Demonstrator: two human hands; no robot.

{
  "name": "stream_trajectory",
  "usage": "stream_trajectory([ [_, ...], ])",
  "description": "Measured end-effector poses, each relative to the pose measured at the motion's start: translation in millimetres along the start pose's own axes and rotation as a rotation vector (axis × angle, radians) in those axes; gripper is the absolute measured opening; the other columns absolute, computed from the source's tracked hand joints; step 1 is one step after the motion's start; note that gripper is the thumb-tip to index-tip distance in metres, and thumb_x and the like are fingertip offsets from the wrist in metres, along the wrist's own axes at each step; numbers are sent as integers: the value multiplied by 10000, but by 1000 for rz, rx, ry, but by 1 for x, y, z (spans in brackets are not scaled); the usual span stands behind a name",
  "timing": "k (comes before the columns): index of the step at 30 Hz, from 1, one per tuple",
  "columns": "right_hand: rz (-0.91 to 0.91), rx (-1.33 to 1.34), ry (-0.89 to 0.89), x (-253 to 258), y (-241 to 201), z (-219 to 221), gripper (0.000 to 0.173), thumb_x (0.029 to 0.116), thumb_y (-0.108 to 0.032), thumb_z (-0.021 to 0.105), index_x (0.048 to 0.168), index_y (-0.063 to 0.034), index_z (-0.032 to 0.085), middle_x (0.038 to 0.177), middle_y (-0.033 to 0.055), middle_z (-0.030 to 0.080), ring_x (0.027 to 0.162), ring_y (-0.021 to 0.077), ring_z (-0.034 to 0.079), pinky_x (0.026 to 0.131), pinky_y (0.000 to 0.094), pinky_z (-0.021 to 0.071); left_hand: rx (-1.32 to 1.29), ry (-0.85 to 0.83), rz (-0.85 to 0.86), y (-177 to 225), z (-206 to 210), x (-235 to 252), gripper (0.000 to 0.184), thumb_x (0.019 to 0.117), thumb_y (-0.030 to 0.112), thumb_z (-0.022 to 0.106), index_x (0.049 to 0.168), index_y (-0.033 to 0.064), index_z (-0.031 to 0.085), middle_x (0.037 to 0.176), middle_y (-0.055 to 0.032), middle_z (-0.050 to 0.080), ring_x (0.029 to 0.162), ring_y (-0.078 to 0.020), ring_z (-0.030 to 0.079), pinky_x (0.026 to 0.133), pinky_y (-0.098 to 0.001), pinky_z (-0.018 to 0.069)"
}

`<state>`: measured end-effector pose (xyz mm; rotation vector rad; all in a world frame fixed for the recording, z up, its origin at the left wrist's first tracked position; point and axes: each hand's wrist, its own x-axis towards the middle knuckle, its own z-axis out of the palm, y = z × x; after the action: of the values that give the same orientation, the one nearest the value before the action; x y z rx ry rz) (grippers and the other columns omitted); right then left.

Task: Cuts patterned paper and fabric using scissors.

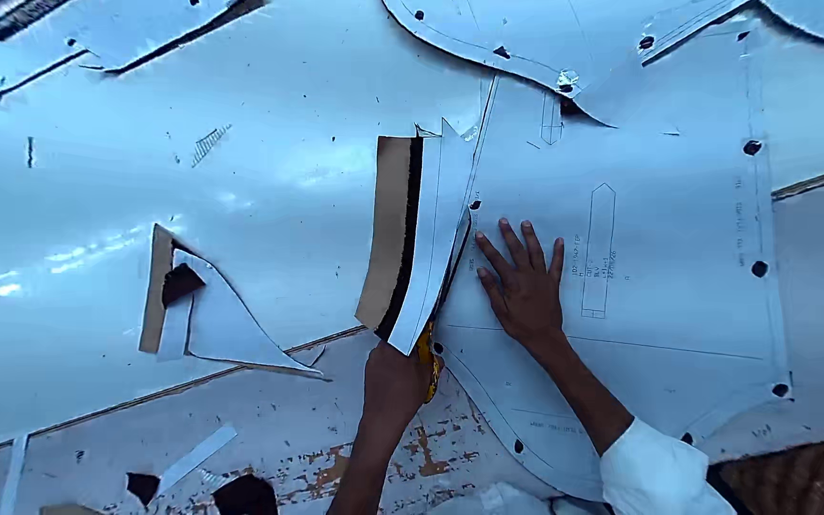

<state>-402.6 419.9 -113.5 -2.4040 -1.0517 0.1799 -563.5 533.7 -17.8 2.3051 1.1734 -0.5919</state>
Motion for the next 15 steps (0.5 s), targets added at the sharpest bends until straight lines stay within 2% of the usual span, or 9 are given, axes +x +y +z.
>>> stream_trajectory([
  [5, 0, -8, 1, 1, 0, 1, 487, 1083, -489, 334, 1548, -402, 446, 1672, -1, 332, 1572, 331, 201, 1183, 747, 18, -46, -18, -10, -3, 0, 3, 281, 885, 169, 822, 1084, -6, 726, 1045, -236, 709, 991, -400, 694, 889, -593, 542],
  [8, -1, -8, 6, 1, 0, 1, 484, 1083, -487, 331, 1544, -403, 454, 1672, -14, 332, 1571, 331, 203, 1184, 744, 24, -105, -23, 11, -8, 3, 4, 243, 882, 165, 819, 1053, 20, 725, 973, -182, 717, 890, -333, 705, 838, -559, 564],
  [12, 3, -23, -18, 1, 1, 3, 489, 1085, -496, 314, 1556, -423, 423, 1688, -27, 293, 1581, 315, 171, 1186, 740, 16, -120, -12, 20, -10, 4, 5, 253, 862, 146, 831, 1056, 19, 729, 976, -179, 717, 892, -325, 706, 844, -551, 566],
  [14, -25, -22, 53, 1, 1, 4, 478, 1086, -480, 326, 1521, -382, 496, 1653, 8, 370, 1558, 338, 240, 1185, 749, 45, -144, -23, 1, -9, 4, 5, 271, 871, 145, 824, 1086, 16, 721, 974, -173, 722, 872, -311, 717, 840, -537, 582],
  [15, -41, -20, 84, 2, -5, -7, 471, 1085, -449, 339, 1477, -326, 570, 1603, 46, 450, 1523, 366, 316, 1181, 749, 78, -159, -34, -7, -8, 2, 5, 270, 879, 136, 817, 1095, 8, 718, 989, -179, 721, 883, -313, 717, 853, -536, 582],
])
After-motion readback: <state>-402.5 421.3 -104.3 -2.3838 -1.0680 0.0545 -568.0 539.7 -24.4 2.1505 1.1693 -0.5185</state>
